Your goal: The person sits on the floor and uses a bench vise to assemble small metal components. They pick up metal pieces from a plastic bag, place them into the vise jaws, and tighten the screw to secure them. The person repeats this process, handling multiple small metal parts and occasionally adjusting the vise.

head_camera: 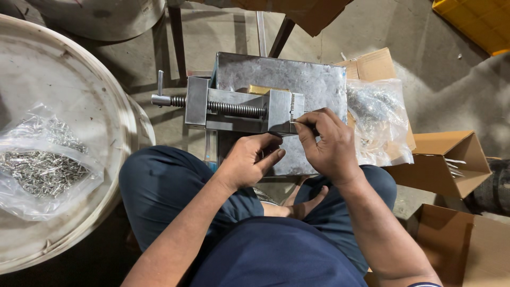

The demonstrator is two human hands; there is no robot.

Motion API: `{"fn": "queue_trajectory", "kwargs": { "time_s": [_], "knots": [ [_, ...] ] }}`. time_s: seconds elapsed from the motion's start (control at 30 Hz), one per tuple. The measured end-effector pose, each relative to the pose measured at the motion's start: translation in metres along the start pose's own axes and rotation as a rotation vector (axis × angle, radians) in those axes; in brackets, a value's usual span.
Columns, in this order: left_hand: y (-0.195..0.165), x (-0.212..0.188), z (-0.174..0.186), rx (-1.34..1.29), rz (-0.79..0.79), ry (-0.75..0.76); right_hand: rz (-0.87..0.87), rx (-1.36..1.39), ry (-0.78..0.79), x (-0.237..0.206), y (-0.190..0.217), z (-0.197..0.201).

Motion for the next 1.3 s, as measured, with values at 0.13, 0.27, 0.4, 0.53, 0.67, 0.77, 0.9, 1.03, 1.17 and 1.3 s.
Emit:
{"fn": "queue_trajectory", "kwargs": {
  "time_s": [0.13, 0.27, 0.4, 0.53, 0.67, 0.77, 0.9, 1.03, 1.17, 1.3],
  "knots": [
    [0.002, 0.0, 0.0, 0.002, -0.01, 0.008, -0.01, -0.003, 0.006, 0.002, 0.004, 0.002],
    [0.003, -0.003, 0.0, -0.039, -0.075, -0.029, 0.08, -0.078, 0.072, 0.006, 0.012, 0.004],
    [0.006, -0.005, -0.004, -0.117, -0.017, -0.023, 0.095, -0.112, 0.118, 0.007, 0.012, 0.006],
    [0.006, -0.003, -0.005, -0.084, -0.018, -0.035, 0.018, -0.049, 0.04, -0.005, -0.004, 0.014],
    [0.002, -0.001, -0.004, 0.044, -0.17, -0.114, -0.2, 0.067, -0.122, -0.033, -0.046, 0.022],
    [0.005, -0.001, -0.009, 0.018, -0.142, -0.107, -0.381, 0.122, -0.222, -0.067, -0.077, 0.017],
    [0.002, 0.001, -0.015, 0.124, -0.183, -0.113, -0.286, -0.006, -0.207, -0.094, -0.085, 0.011],
    [-0.001, 0.005, -0.022, 0.14, -0.134, -0.091, -0.196, -0.126, -0.081, -0.088, -0.074, 0.01],
    [-0.005, 0.005, -0.03, 0.145, -0.119, -0.093, -0.121, -0.154, -0.09, -0.063, -0.063, 0.015],
    [-0.009, 0.005, -0.035, 0.147, -0.114, -0.097, -0.036, -0.204, -0.117, -0.041, -0.06, 0.02]
  ]
}}
Point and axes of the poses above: each hand's wrist, its own x-axis towards the middle knuckle, its own z-axis out of the back of the hand, y = z × x, the point moved 4 cm from there along x, towards the middle knuckle, and after that the axes turned 9 degrees about x, right-handed, at the moved point
